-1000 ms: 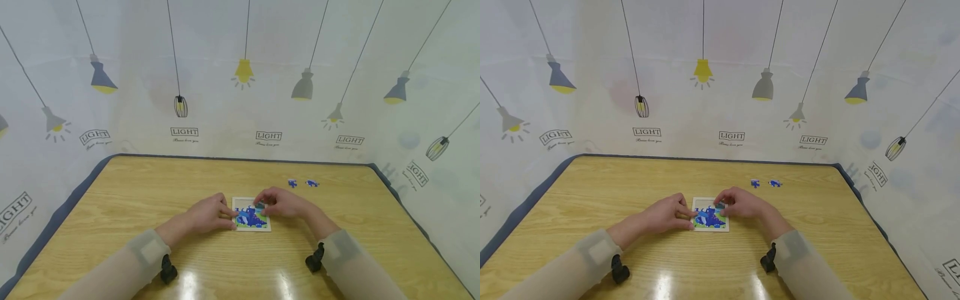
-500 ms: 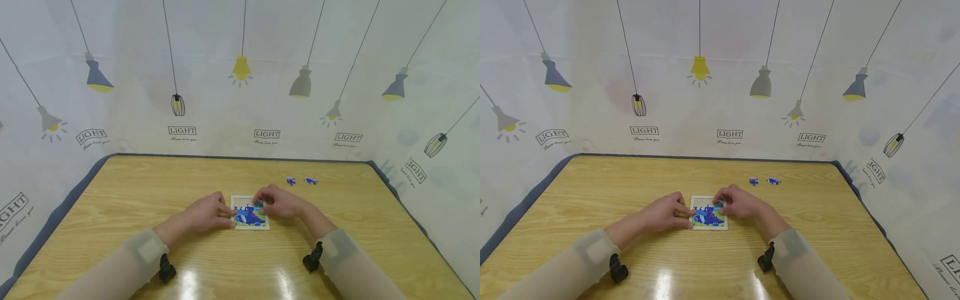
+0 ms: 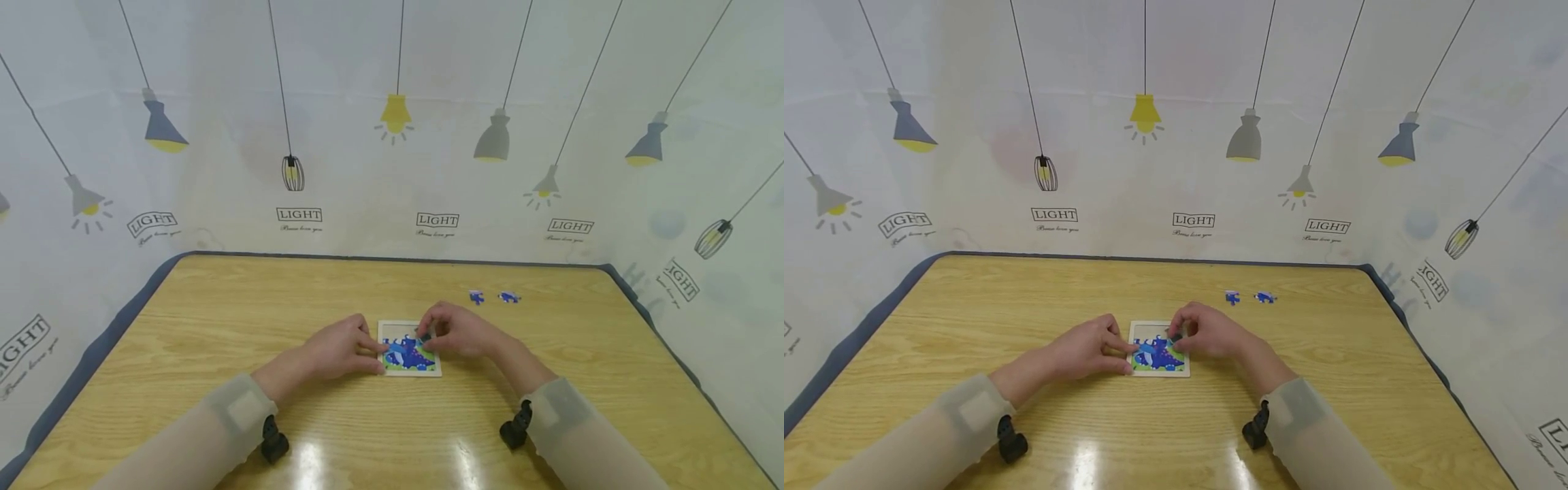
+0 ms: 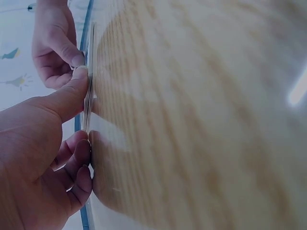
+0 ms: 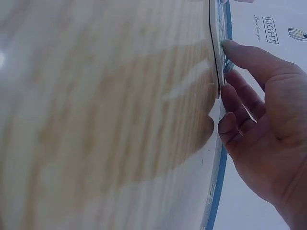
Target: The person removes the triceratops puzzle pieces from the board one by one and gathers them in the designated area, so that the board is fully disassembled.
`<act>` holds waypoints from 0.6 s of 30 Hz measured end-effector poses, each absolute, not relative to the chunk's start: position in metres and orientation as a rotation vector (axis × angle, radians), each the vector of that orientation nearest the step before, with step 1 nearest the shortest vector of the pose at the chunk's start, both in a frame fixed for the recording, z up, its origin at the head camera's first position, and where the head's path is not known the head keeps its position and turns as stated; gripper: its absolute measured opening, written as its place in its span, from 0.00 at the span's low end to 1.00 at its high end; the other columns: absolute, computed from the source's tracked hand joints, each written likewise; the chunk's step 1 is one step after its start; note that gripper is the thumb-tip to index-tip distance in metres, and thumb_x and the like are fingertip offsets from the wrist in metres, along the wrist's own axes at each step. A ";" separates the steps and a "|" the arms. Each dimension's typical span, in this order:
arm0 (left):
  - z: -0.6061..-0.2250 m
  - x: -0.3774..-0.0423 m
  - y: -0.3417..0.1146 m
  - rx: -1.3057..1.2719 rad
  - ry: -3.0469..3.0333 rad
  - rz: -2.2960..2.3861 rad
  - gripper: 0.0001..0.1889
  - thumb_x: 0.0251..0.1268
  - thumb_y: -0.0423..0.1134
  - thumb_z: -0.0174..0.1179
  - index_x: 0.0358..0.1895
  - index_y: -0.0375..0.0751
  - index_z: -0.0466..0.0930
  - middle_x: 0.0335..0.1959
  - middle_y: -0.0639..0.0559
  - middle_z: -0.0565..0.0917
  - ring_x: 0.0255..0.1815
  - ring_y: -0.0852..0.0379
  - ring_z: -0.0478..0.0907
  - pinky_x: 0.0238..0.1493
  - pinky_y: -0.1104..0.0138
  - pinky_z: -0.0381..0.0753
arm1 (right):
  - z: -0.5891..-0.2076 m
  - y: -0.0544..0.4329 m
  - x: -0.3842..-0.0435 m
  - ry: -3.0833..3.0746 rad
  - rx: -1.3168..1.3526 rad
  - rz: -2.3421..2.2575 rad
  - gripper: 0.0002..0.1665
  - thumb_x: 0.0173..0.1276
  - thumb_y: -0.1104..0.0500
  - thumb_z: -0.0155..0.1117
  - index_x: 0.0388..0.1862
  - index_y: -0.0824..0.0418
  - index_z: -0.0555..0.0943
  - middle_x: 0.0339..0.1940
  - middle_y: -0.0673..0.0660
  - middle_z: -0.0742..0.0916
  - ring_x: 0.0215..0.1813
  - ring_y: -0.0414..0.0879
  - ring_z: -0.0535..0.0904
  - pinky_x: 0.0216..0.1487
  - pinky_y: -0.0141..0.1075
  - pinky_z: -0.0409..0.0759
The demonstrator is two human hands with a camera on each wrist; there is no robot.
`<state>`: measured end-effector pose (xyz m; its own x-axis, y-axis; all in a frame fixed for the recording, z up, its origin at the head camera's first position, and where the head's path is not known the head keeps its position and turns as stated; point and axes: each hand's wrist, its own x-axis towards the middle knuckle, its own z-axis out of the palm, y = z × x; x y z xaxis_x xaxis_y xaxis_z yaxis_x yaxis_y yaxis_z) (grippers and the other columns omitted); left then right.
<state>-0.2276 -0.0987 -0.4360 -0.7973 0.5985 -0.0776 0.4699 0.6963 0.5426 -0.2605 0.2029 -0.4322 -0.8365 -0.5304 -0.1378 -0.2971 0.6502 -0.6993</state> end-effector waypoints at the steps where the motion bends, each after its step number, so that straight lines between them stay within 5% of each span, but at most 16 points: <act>1: -0.436 -0.228 -0.099 0.850 2.658 0.752 0.23 0.70 0.58 0.75 0.63 0.54 0.91 0.44 0.53 0.75 0.42 0.56 0.69 0.41 0.65 0.68 | -0.432 0.202 -0.260 2.545 -0.655 -0.990 0.12 0.73 0.58 0.78 0.51 0.49 0.87 0.51 0.51 0.85 0.49 0.48 0.77 0.54 0.42 0.79; 6: -0.436 -0.228 -0.098 0.848 2.655 0.752 0.23 0.70 0.58 0.75 0.64 0.55 0.91 0.44 0.53 0.75 0.42 0.56 0.69 0.42 0.65 0.68 | -0.430 0.202 -0.258 2.568 -0.613 -0.995 0.22 0.72 0.56 0.79 0.62 0.51 0.86 0.54 0.50 0.86 0.51 0.47 0.80 0.58 0.44 0.81; 11: -0.436 -0.227 -0.098 0.850 2.660 0.753 0.23 0.70 0.57 0.75 0.64 0.55 0.91 0.43 0.54 0.75 0.42 0.57 0.69 0.41 0.66 0.68 | -0.427 0.209 -0.256 2.593 -0.609 -1.040 0.21 0.72 0.55 0.79 0.61 0.53 0.86 0.55 0.52 0.87 0.53 0.47 0.82 0.59 0.44 0.83; 18: -0.434 -0.226 -0.099 0.864 2.665 0.756 0.23 0.69 0.57 0.76 0.63 0.53 0.91 0.43 0.53 0.74 0.41 0.56 0.69 0.41 0.66 0.67 | -0.422 0.233 -0.253 2.616 -0.459 -1.182 0.20 0.74 0.53 0.79 0.61 0.49 0.85 0.49 0.56 0.87 0.45 0.49 0.83 0.45 0.41 0.84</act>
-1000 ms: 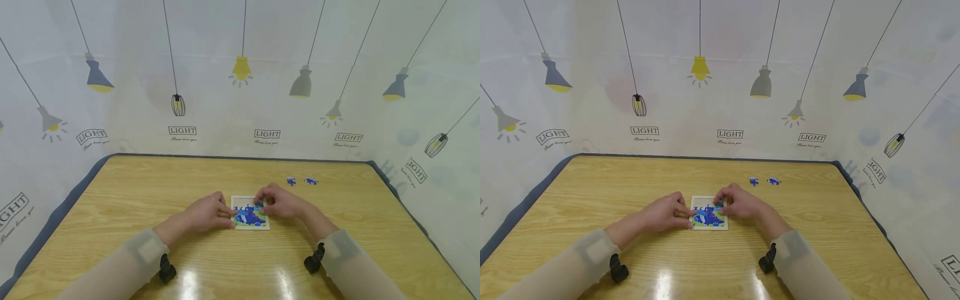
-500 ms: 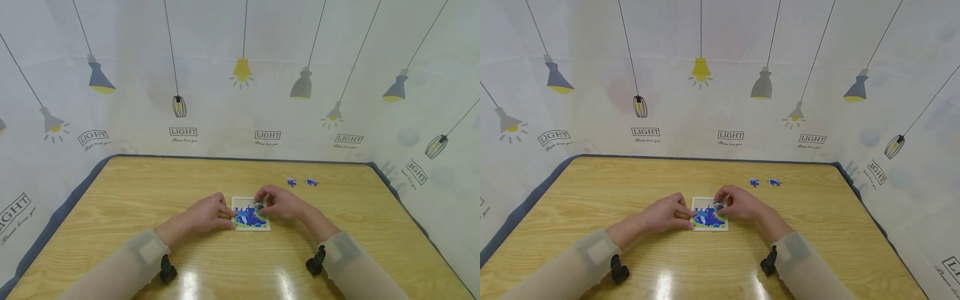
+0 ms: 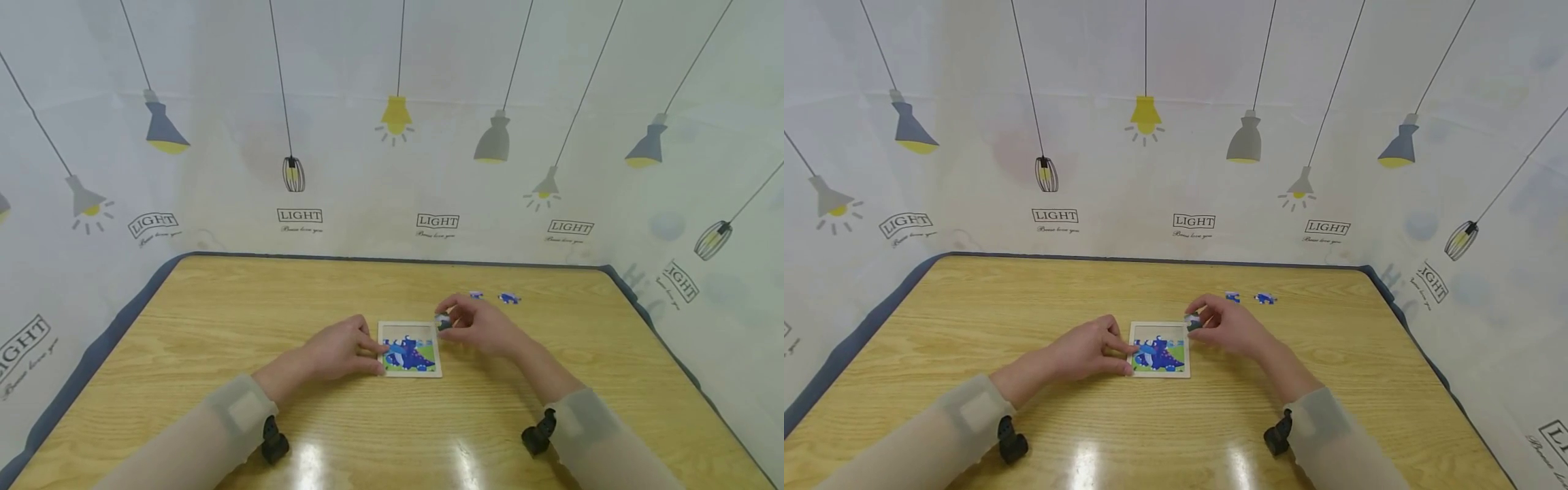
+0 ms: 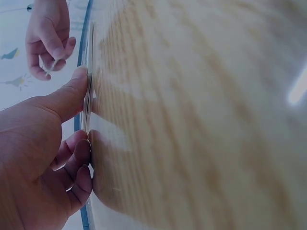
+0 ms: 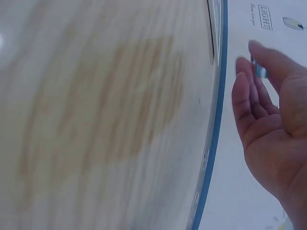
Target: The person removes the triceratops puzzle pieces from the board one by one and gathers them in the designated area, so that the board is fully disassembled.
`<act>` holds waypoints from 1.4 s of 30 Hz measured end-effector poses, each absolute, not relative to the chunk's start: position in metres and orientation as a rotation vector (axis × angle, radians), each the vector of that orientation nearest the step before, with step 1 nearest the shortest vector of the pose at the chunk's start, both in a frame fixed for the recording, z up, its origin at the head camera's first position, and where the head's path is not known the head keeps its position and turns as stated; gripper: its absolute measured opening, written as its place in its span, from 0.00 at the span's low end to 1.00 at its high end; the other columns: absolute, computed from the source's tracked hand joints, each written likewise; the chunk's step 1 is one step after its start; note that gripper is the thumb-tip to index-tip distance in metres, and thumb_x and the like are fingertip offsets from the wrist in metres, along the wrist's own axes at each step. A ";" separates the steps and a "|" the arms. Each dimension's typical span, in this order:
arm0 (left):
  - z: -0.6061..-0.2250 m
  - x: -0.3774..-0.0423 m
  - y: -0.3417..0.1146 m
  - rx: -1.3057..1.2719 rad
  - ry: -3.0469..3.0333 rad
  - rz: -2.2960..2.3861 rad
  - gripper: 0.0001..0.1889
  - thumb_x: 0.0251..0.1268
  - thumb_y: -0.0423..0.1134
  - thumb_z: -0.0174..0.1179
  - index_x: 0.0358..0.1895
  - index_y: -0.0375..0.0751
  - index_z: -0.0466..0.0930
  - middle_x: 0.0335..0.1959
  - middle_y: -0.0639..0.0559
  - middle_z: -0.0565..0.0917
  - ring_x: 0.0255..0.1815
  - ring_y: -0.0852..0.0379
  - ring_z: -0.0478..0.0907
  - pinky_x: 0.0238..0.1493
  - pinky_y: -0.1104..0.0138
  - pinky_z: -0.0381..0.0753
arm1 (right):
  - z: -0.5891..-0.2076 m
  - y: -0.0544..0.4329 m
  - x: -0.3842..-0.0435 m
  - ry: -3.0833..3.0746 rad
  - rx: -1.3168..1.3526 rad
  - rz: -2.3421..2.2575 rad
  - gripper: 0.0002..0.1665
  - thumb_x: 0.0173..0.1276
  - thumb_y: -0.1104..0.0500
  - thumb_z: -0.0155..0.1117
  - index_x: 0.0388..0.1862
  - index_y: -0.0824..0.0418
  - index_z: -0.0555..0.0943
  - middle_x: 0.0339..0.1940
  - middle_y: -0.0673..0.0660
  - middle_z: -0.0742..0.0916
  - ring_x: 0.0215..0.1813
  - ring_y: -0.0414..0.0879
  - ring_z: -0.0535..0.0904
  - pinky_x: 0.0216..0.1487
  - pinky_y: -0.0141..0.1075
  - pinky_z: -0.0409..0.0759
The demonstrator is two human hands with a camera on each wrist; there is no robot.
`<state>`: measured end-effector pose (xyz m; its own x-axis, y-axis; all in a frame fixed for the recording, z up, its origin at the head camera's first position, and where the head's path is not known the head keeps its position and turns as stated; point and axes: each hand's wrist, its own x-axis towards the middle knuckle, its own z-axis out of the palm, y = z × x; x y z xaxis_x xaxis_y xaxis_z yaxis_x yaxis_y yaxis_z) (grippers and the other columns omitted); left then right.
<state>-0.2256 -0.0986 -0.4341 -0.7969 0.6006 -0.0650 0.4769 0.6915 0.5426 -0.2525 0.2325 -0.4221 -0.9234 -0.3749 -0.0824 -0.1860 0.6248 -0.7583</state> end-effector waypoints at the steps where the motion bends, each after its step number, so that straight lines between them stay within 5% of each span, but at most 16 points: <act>1: -0.434 -0.226 -0.099 0.863 2.666 0.756 0.23 0.69 0.57 0.76 0.63 0.53 0.91 0.43 0.53 0.74 0.41 0.56 0.69 0.41 0.66 0.67 | -0.422 0.237 -0.252 2.612 -0.419 -1.216 0.19 0.74 0.54 0.78 0.61 0.49 0.85 0.48 0.56 0.87 0.44 0.49 0.84 0.45 0.41 0.85; 8: -0.435 -0.226 -0.099 0.865 2.670 0.753 0.23 0.70 0.57 0.75 0.63 0.53 0.91 0.43 0.54 0.74 0.40 0.57 0.68 0.40 0.66 0.67 | -0.421 0.283 -0.252 2.548 -0.325 -1.485 0.23 0.83 0.60 0.67 0.73 0.63 0.80 0.50 0.66 0.88 0.47 0.52 0.91 0.52 0.44 0.92; 18: -0.432 -0.226 -0.098 0.867 2.683 0.727 0.23 0.69 0.58 0.76 0.63 0.55 0.91 0.42 0.55 0.74 0.41 0.57 0.68 0.41 0.66 0.67 | -0.420 0.352 -0.256 2.703 -0.224 -1.493 0.28 0.87 0.57 0.62 0.80 0.65 0.74 0.56 0.70 0.86 0.48 0.43 0.92 0.54 0.42 0.91; 25: -0.433 -0.228 -0.097 0.872 2.675 0.730 0.24 0.69 0.58 0.75 0.63 0.55 0.91 0.42 0.55 0.75 0.40 0.57 0.68 0.41 0.66 0.67 | -0.423 0.382 -0.263 2.859 -0.108 -1.152 0.28 0.90 0.50 0.57 0.80 0.60 0.74 0.54 0.67 0.87 0.45 0.50 0.83 0.41 0.41 0.82; 35: -0.434 -0.228 -0.099 0.850 2.682 0.726 0.23 0.69 0.58 0.76 0.63 0.56 0.91 0.42 0.55 0.75 0.40 0.57 0.69 0.41 0.67 0.67 | -0.433 0.392 -0.280 2.947 -0.016 -0.853 0.25 0.89 0.53 0.58 0.77 0.62 0.78 0.65 0.77 0.83 0.63 0.71 0.81 0.62 0.65 0.79; 42: -0.435 -0.226 -0.100 0.841 2.665 0.750 0.24 0.69 0.58 0.75 0.63 0.54 0.90 0.42 0.55 0.75 0.41 0.58 0.69 0.41 0.67 0.67 | -0.439 0.392 -0.290 2.950 -0.027 -0.820 0.25 0.89 0.53 0.56 0.76 0.63 0.79 0.66 0.79 0.81 0.64 0.74 0.80 0.64 0.67 0.77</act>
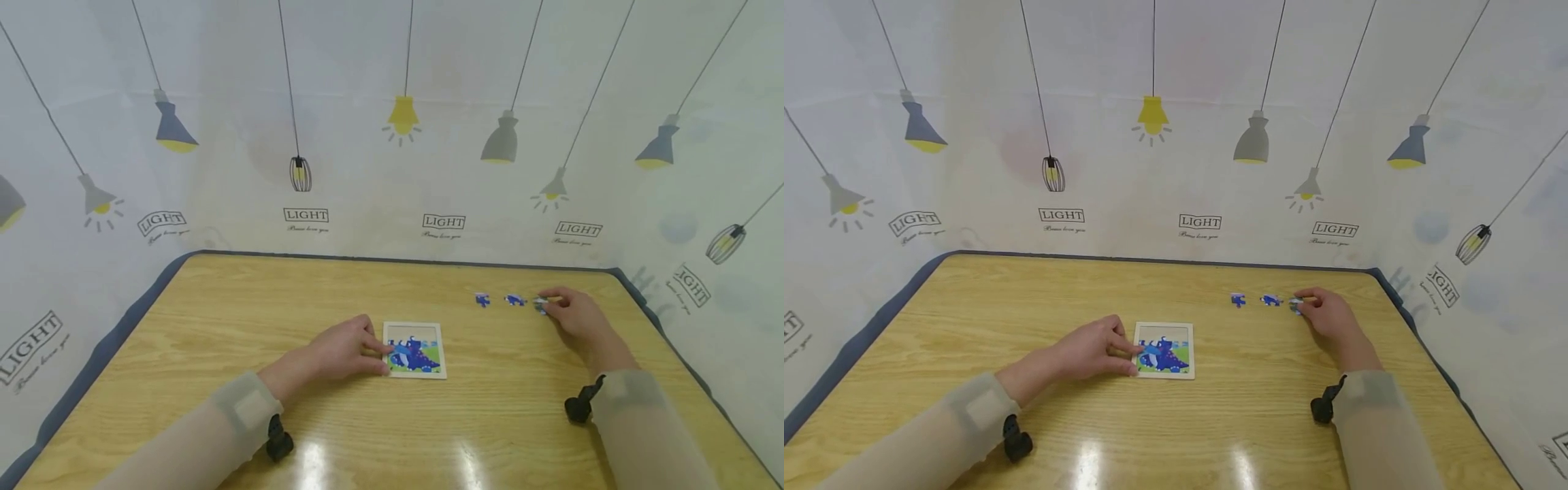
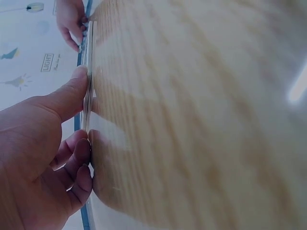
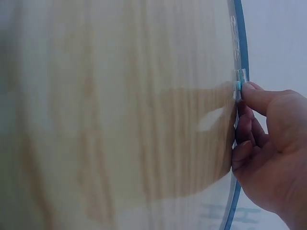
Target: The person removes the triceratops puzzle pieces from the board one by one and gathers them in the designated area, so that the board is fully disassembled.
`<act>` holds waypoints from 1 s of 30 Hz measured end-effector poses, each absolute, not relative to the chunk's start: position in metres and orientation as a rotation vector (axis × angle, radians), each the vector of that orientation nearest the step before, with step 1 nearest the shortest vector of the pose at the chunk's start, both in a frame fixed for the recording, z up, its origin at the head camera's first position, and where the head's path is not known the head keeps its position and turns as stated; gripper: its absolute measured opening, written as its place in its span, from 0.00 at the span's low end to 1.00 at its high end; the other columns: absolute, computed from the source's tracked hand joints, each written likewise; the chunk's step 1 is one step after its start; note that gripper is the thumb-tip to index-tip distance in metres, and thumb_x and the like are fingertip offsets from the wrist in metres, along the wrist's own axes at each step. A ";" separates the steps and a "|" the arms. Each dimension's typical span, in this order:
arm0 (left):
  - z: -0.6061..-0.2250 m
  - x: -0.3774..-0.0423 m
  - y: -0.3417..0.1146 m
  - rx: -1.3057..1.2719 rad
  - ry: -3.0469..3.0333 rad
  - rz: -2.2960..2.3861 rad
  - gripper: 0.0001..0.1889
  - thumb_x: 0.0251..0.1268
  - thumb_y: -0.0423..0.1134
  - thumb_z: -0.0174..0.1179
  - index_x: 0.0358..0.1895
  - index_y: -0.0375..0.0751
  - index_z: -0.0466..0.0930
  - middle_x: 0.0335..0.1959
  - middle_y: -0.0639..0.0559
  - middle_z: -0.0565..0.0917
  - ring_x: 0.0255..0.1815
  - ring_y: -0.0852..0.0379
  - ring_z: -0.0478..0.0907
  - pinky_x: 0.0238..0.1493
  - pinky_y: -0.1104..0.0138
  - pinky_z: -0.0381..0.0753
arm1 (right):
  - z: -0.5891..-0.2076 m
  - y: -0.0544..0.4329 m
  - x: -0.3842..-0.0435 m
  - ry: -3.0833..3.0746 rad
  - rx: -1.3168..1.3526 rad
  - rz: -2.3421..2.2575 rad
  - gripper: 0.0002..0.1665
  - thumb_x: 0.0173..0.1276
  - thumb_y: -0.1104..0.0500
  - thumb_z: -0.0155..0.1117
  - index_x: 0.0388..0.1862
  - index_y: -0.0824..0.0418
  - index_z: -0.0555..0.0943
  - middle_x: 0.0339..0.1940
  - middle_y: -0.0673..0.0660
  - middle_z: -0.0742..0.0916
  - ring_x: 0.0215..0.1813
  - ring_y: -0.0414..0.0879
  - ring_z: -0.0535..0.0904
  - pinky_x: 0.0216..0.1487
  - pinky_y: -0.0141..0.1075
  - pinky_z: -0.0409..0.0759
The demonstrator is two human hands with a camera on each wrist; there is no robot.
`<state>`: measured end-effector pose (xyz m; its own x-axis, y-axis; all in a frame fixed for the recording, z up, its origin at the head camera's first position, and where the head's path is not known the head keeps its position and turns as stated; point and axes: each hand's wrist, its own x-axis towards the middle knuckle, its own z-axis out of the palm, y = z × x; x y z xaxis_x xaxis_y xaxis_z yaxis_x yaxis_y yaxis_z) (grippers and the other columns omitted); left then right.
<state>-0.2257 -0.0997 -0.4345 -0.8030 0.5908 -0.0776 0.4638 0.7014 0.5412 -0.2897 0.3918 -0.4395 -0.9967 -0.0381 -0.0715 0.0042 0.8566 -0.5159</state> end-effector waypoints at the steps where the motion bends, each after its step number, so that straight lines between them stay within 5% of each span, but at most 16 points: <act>1: -0.434 -0.225 -0.099 0.843 2.661 0.757 0.24 0.70 0.57 0.75 0.63 0.54 0.90 0.43 0.54 0.75 0.41 0.57 0.68 0.42 0.66 0.67 | -0.440 0.392 -0.290 2.951 -0.021 -0.824 0.24 0.89 0.53 0.55 0.75 0.63 0.79 0.66 0.79 0.82 0.64 0.74 0.79 0.64 0.67 0.77; 13: -0.430 -0.225 -0.099 0.842 2.672 0.734 0.24 0.70 0.57 0.75 0.64 0.53 0.90 0.42 0.54 0.74 0.40 0.57 0.68 0.40 0.66 0.66 | -0.449 0.400 -0.294 2.903 0.091 -0.984 0.30 0.89 0.47 0.56 0.81 0.61 0.75 0.74 0.79 0.76 0.72 0.75 0.73 0.72 0.69 0.71; 30: -0.435 -0.225 -0.097 0.832 2.669 0.736 0.23 0.70 0.57 0.75 0.64 0.57 0.90 0.42 0.54 0.74 0.40 0.57 0.69 0.40 0.66 0.67 | -0.452 0.403 -0.296 2.907 0.095 -0.990 0.30 0.87 0.48 0.61 0.79 0.62 0.77 0.70 0.76 0.79 0.66 0.71 0.76 0.69 0.67 0.73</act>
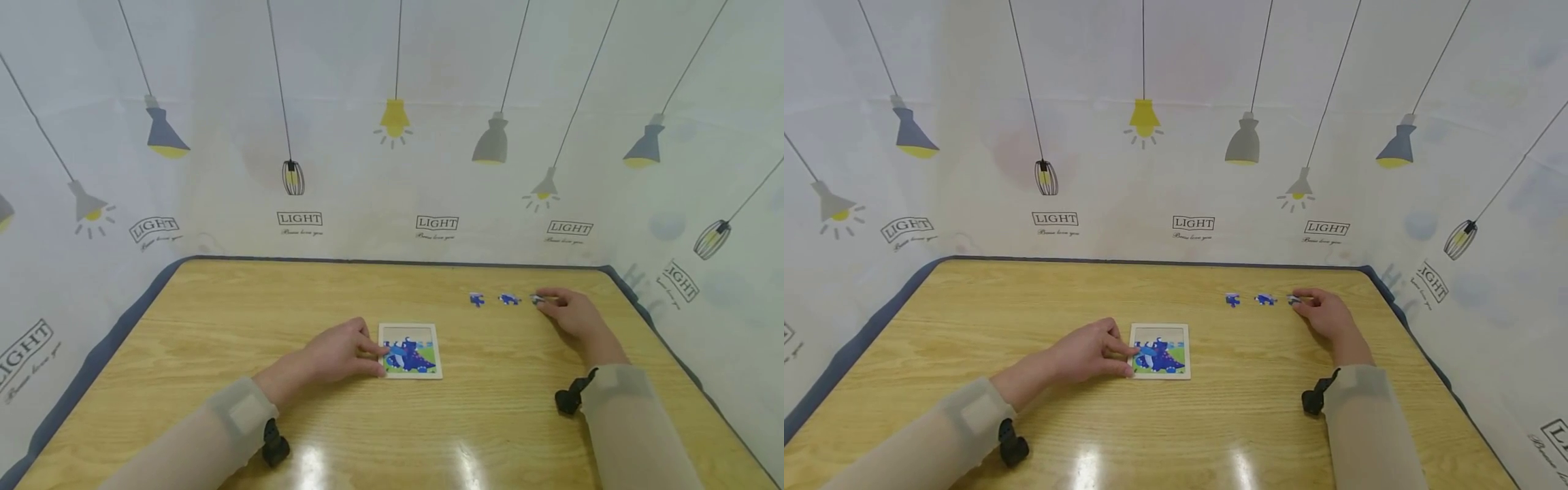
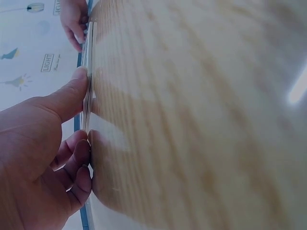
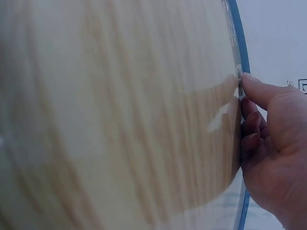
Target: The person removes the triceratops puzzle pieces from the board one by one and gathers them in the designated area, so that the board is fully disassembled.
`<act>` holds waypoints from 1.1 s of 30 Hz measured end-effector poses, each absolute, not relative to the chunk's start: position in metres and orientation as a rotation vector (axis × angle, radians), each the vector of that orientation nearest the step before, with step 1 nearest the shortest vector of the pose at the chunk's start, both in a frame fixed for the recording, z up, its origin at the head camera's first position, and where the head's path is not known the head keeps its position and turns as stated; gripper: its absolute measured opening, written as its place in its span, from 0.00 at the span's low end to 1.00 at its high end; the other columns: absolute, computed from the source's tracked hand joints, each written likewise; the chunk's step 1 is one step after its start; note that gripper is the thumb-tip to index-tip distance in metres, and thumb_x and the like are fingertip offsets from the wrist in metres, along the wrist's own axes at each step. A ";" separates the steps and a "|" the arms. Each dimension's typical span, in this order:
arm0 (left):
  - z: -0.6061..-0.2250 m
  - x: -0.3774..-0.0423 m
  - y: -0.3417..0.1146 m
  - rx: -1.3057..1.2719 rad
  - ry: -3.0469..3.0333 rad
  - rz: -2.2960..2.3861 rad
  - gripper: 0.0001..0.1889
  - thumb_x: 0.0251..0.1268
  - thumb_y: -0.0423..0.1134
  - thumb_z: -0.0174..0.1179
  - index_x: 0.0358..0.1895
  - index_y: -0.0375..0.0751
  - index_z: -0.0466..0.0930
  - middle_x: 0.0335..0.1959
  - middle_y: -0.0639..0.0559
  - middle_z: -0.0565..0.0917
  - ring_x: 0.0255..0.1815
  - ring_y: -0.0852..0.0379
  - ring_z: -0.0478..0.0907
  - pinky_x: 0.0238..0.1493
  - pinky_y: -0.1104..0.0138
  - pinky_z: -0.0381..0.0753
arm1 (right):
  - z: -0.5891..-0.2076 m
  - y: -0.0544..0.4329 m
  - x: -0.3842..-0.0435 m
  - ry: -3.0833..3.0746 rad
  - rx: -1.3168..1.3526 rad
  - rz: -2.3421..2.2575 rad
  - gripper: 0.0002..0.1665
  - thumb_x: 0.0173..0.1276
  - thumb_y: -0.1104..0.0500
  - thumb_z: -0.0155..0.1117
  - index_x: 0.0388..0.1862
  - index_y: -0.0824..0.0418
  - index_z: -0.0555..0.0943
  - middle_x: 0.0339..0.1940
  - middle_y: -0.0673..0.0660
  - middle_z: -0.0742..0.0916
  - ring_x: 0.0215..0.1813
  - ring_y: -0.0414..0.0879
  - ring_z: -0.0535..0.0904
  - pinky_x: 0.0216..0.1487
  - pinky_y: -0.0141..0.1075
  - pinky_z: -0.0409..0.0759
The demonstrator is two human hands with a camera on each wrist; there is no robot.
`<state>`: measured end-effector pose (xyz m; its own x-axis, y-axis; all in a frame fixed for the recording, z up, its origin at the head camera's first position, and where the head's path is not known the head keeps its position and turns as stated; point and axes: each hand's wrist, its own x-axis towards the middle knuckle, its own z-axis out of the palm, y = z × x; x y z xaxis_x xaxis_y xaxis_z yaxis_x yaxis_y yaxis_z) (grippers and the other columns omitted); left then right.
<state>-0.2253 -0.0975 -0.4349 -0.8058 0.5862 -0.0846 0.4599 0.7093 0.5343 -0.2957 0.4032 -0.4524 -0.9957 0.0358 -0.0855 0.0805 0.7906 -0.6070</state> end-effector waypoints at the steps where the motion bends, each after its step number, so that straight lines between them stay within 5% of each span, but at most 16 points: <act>1: -0.435 -0.225 -0.097 0.829 2.669 0.738 0.23 0.70 0.57 0.75 0.64 0.57 0.90 0.42 0.54 0.74 0.40 0.57 0.69 0.40 0.66 0.67 | -0.452 0.403 -0.295 2.902 0.104 -1.003 0.31 0.87 0.48 0.60 0.79 0.62 0.77 0.70 0.76 0.79 0.67 0.71 0.76 0.70 0.67 0.73; 5: -0.434 -0.224 -0.098 0.815 2.668 0.746 0.22 0.70 0.57 0.75 0.64 0.57 0.90 0.42 0.54 0.74 0.41 0.57 0.69 0.40 0.66 0.67 | -0.452 0.402 -0.293 2.863 0.158 -1.140 0.32 0.87 0.47 0.60 0.82 0.60 0.75 0.69 0.74 0.79 0.63 0.66 0.77 0.61 0.53 0.80; 11: -0.434 -0.223 -0.098 0.830 2.664 0.737 0.23 0.70 0.58 0.74 0.64 0.56 0.90 0.42 0.54 0.74 0.40 0.57 0.68 0.40 0.67 0.67 | -0.454 0.399 -0.288 2.769 0.203 -1.424 0.33 0.87 0.48 0.61 0.83 0.61 0.73 0.61 0.63 0.82 0.50 0.45 0.77 0.46 0.29 0.79; 18: -0.435 -0.225 -0.098 0.846 2.671 0.728 0.23 0.70 0.58 0.75 0.63 0.56 0.91 0.41 0.54 0.74 0.40 0.58 0.68 0.40 0.66 0.67 | -0.436 0.357 -0.273 2.713 -0.031 -1.506 0.29 0.88 0.49 0.61 0.80 0.61 0.77 0.52 0.55 0.86 0.44 0.45 0.78 0.39 0.36 0.79; 26: -0.435 -0.226 -0.098 0.852 2.665 0.733 0.23 0.70 0.58 0.75 0.64 0.55 0.90 0.41 0.53 0.74 0.40 0.57 0.68 0.40 0.66 0.66 | -0.417 0.266 -0.254 2.542 -0.314 -1.421 0.24 0.85 0.50 0.65 0.72 0.60 0.83 0.50 0.64 0.85 0.48 0.55 0.79 0.45 0.41 0.83; 33: -0.435 -0.226 -0.099 0.839 2.668 0.732 0.22 0.70 0.58 0.75 0.63 0.57 0.91 0.41 0.54 0.74 0.40 0.57 0.69 0.40 0.66 0.67 | -0.420 0.213 -0.244 2.424 -0.458 -1.332 0.19 0.83 0.51 0.67 0.67 0.55 0.86 0.47 0.59 0.86 0.46 0.53 0.81 0.46 0.40 0.83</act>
<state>-0.2257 -0.0993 -0.4347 -0.8027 0.5903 -0.0846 0.4646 0.7079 0.5320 -0.2444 0.2130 -0.4198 -0.8913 -0.4324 -0.1362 -0.1169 0.5094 -0.8525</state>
